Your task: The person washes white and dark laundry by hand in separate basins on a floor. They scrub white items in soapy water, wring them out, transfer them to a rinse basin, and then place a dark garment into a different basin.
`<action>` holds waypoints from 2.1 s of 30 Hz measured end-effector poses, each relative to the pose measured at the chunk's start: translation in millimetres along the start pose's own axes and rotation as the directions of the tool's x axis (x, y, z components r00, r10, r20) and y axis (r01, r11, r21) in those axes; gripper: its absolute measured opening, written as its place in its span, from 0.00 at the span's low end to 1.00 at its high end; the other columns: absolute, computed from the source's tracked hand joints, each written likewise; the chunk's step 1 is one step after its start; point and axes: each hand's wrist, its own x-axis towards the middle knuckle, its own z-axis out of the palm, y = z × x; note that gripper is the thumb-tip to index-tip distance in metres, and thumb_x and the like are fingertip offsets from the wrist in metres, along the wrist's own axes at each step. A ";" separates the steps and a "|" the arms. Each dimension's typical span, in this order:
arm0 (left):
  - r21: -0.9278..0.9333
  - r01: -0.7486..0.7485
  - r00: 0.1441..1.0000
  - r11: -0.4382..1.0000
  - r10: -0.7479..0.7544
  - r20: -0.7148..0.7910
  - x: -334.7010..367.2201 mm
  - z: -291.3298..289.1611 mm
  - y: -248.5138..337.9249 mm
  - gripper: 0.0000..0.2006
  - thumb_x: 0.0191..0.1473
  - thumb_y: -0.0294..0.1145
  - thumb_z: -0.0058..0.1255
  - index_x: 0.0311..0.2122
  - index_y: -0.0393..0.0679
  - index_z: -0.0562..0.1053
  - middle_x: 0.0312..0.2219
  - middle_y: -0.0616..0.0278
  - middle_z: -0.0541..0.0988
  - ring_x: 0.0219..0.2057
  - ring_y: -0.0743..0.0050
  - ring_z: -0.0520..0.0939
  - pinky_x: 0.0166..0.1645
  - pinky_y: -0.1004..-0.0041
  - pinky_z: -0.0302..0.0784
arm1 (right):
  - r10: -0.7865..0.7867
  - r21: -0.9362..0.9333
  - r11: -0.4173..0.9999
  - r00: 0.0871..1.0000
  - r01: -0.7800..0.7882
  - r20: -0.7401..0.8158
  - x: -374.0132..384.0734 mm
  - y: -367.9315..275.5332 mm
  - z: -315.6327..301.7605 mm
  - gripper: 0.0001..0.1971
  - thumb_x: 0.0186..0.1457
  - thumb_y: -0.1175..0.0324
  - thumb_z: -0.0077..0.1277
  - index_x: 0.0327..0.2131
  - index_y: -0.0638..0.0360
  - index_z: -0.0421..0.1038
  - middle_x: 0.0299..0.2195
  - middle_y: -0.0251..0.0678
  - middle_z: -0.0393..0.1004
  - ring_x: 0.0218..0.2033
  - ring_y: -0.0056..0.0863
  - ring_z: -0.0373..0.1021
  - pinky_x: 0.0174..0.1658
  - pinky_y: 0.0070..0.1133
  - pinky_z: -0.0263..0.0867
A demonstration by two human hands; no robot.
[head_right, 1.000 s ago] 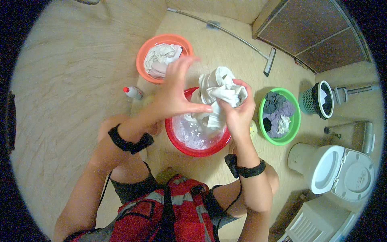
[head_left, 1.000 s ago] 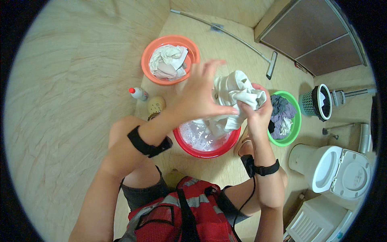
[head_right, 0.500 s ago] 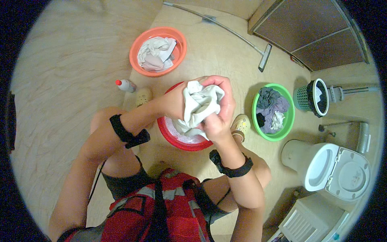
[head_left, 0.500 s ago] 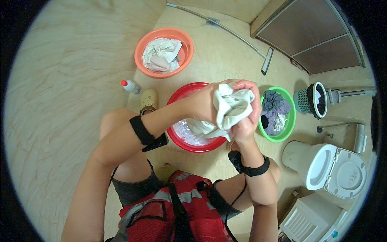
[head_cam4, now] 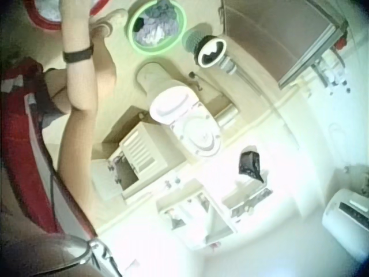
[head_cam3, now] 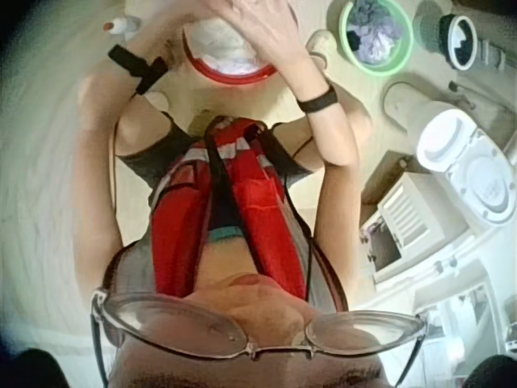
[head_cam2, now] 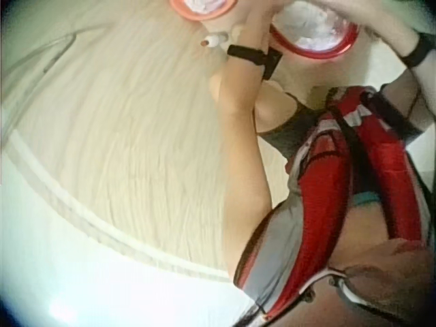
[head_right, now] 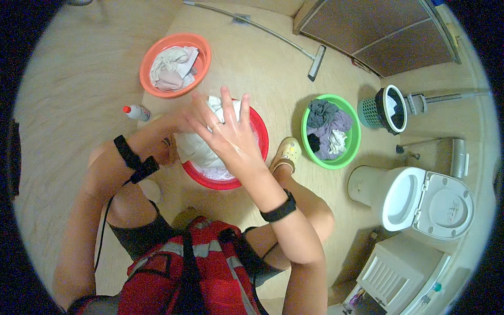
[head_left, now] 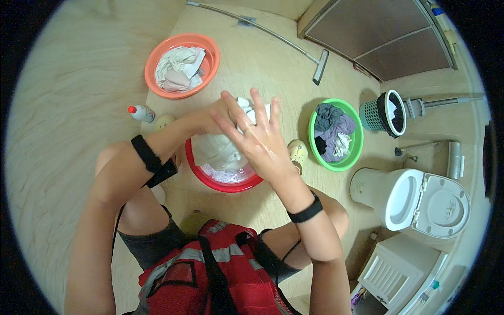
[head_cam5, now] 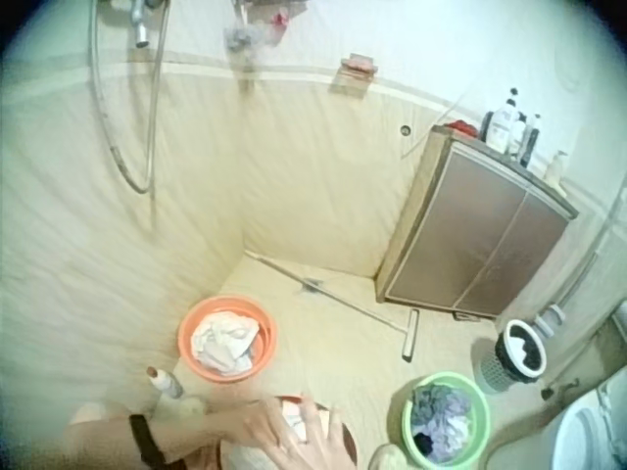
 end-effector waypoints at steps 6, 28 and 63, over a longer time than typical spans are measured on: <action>0.335 -0.098 0.994 0.937 0.076 0.076 -3.1 -3.1 -8.1 0.20 0.28 0.38 0.62 0.30 0.39 0.72 0.24 0.54 0.76 0.29 0.60 0.77 0.34 0.65 0.71 | 0.099 -0.029 0.995 0.995 -0.098 0.026 -9.0 4.5 30.4 0.29 0.41 0.76 0.47 0.52 0.53 0.59 0.42 0.47 0.64 0.33 0.38 0.67 0.35 0.33 0.67; -0.412 -0.054 0.995 0.910 0.017 -0.095 -6.6 3.2 13.5 0.18 0.28 0.27 0.57 0.31 0.38 0.72 0.25 0.62 0.75 0.28 0.75 0.75 0.36 0.74 0.70 | 0.426 0.969 0.106 0.891 -0.223 0.159 -13.6 28.3 12.5 0.47 0.29 0.70 0.66 0.54 0.66 0.50 0.45 0.42 0.66 0.49 0.32 0.63 0.52 0.27 0.57; -0.611 -0.054 0.942 0.790 0.243 0.231 -20.2 -9.6 34.0 0.30 0.36 0.31 0.62 0.48 0.41 0.65 0.36 0.63 0.73 0.39 0.75 0.72 0.44 0.75 0.67 | 0.595 0.931 -0.216 0.717 -0.293 0.363 24.7 7.8 -18.9 0.18 0.29 0.77 0.57 0.32 0.66 0.70 0.28 0.35 0.72 0.29 0.25 0.70 0.35 0.21 0.66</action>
